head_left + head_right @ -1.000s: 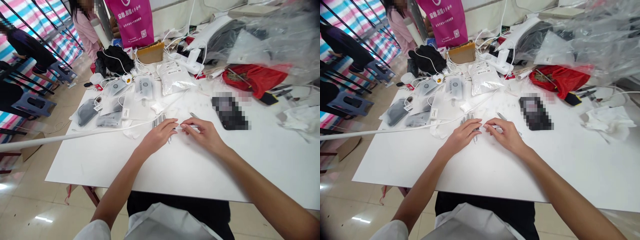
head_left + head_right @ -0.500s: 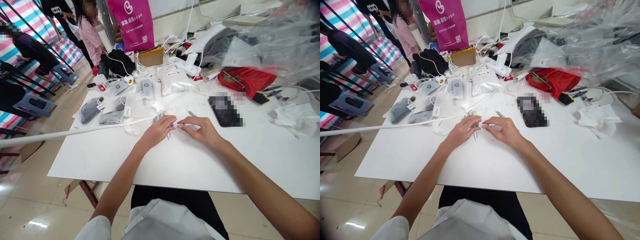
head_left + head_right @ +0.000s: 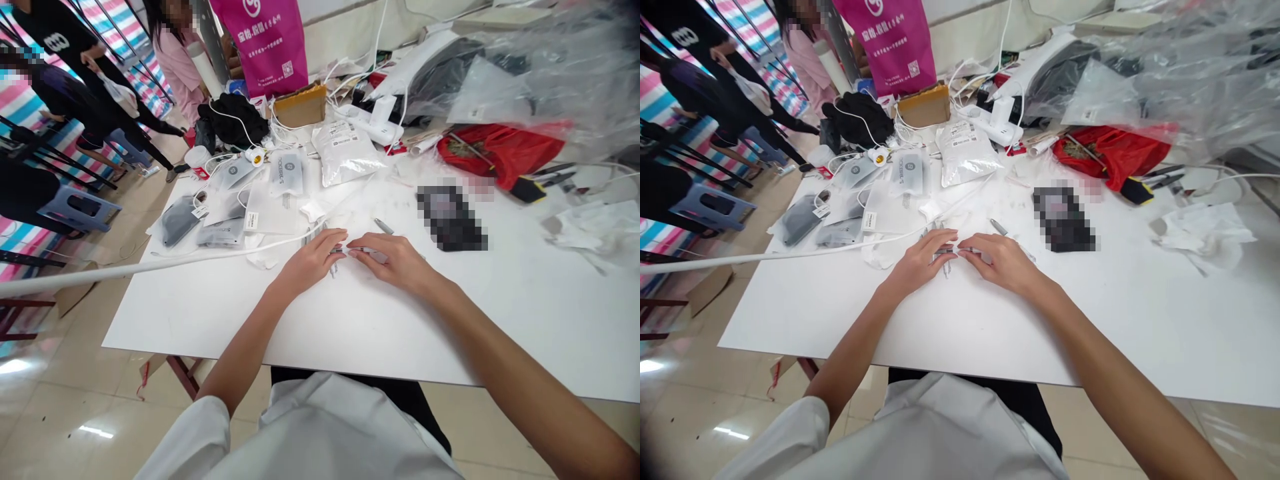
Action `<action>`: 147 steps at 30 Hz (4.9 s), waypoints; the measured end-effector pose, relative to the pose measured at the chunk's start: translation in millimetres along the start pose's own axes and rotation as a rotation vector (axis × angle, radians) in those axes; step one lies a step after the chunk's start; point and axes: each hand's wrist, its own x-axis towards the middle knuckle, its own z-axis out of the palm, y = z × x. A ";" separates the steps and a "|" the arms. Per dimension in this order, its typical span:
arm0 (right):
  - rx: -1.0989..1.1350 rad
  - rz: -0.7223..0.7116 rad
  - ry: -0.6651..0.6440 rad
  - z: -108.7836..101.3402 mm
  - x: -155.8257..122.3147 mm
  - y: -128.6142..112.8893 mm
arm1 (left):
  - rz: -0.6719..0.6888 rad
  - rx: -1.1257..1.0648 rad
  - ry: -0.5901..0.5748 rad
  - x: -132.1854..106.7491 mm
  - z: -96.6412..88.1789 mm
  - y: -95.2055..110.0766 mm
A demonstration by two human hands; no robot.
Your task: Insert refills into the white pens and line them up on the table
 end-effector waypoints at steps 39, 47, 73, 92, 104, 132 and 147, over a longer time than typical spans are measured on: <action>0.001 0.021 0.121 3.9 4.8 -13.7 | -0.238 -0.256 0.146 13.1 -37.2 1.9; -0.049 0.124 0.084 5.1 2.2 5.4 | -0.174 -0.292 0.221 13.8 -18.0 1.4; -0.122 0.080 0.033 10.6 0.8 3.4 | -0.347 -0.440 0.150 11.5 -14.2 3.1; -0.276 0.039 0.108 9.4 1.2 -6.0 | -0.464 -0.422 0.129 13.4 -18.3 3.3; -0.230 0.014 0.136 9.3 1.1 -5.5 | -0.430 -0.475 0.135 16.3 -20.1 9.7; 0.604 0.124 0.274 4.4 3.0 -33.7 | -0.696 -0.783 0.117 16.9 -0.4 19.5; 0.746 0.161 0.237 -0.2 1.4 -43.0 | -0.728 -1.267 -0.106 17.3 13.1 44.4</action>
